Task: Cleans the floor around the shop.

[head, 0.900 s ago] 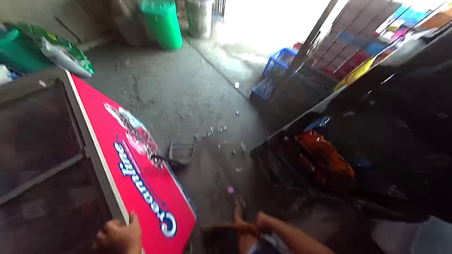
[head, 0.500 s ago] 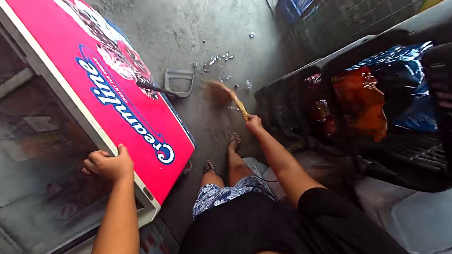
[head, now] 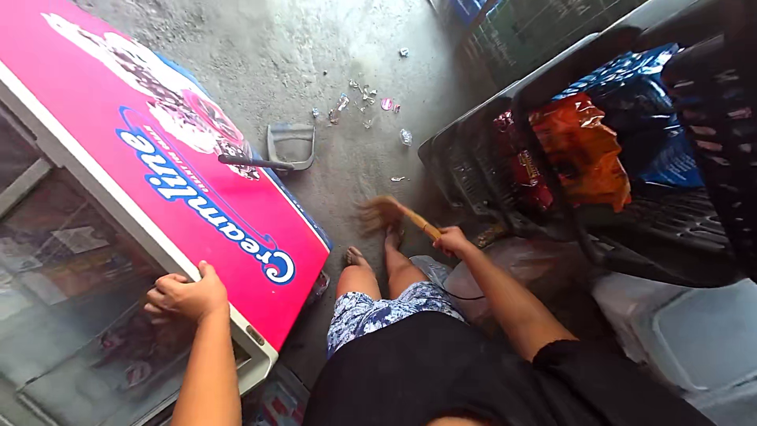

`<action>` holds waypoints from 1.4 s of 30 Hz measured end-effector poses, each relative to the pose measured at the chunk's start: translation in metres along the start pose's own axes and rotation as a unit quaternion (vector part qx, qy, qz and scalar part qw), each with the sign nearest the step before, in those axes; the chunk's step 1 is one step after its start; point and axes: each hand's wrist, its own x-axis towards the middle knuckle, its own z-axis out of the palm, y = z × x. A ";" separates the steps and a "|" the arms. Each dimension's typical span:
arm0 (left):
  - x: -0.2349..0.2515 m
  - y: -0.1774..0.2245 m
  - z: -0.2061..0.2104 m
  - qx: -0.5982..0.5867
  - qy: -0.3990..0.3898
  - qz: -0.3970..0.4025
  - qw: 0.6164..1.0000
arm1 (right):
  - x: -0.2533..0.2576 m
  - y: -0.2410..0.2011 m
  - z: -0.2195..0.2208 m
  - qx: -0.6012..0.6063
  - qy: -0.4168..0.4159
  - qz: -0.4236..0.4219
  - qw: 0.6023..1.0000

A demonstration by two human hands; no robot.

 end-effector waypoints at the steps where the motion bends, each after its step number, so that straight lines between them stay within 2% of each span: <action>1: -0.002 0.003 -0.001 0.025 -0.002 0.018 1.000 | 0.019 -0.013 -0.003 0.004 0.028 -0.014 1.000; 5: -0.011 0.023 -0.004 0.087 0.000 0.153 0.984 | 0.081 -0.078 -0.011 0.021 0.126 -0.104 0.986; 7: -0.012 0.031 0.006 0.051 -0.016 0.229 0.972 | 0.087 -0.095 -0.004 0.037 0.147 -0.134 0.979; 9: -0.003 0.055 0.020 -0.035 -0.057 0.240 0.968 | 0.072 -0.085 0.005 0.066 0.140 -0.147 0.977; 11: 0.021 0.090 0.040 -0.165 -0.097 0.193 0.962 | 0.039 -0.055 0.018 0.093 0.124 -0.158 0.975; 13: 0.056 0.121 0.067 -0.285 -0.147 0.095 0.943 | -0.012 -0.027 0.044 0.143 0.122 -0.139 0.972; 15: 0.091 0.145 0.099 -0.369 -0.197 -0.016 0.908 | -0.068 -0.025 0.079 0.236 0.120 -0.060 0.962; 17: 0.120 0.162 0.131 -0.451 -0.231 -0.114 0.855 | -0.093 -0.045 0.110 0.371 0.089 0.040 0.924; 20: 0.149 0.189 0.157 -0.535 -0.268 -0.181 0.781 | -0.060 -0.120 0.116 0.548 -0.023 0.091 0.831; 22: 0.163 0.203 0.172 -0.542 -0.292 -0.185 0.766 | -0.018 -0.195 0.103 0.620 -0.108 0.079 0.773; 24: 0.177 0.215 0.185 -0.538 -0.310 -0.165 0.766 | 0.021 -0.275 0.089 0.635 -0.164 0.027 0.755; 26: 0.194 0.223 0.195 -0.502 -0.311 -0.119 0.798 | 0.058 -0.345 0.072 0.611 -0.175 -0.020 0.772; 28: 0.210 0.228 0.190 -0.445 -0.299 -0.074 0.841 | 0.085 -0.393 0.057 0.572 -0.170 -0.063 0.800; 31: 0.229 0.239 0.149 -0.381 -0.254 -0.015 0.889 | 0.092 -0.422 0.047 0.456 -0.097 -0.138 0.874; 33: 0.236 0.249 0.118 -0.390 -0.214 0.002 0.896 | 0.065 -0.403 0.052 0.316 -0.039 -0.150 0.936; 35: 0.241 0.256 0.093 -0.417 -0.192 0.009 0.888 | 0.032 -0.356 0.059 0.177 -0.011 -0.139 0.974; 38: 0.254 0.269 0.068 -0.471 -0.158 0.020 0.868 | -0.029 -0.294 0.056 0.048 -0.080 -0.088 0.992; 40: 0.262 0.280 0.056 -0.500 -0.133 0.020 0.855 | -0.054 -0.282 0.054 0.007 -0.160 -0.024 0.987; 42: 0.268 0.291 0.042 -0.533 -0.118 0.013 0.838 | -0.043 -0.286 0.064 -0.034 -0.216 0.011 0.976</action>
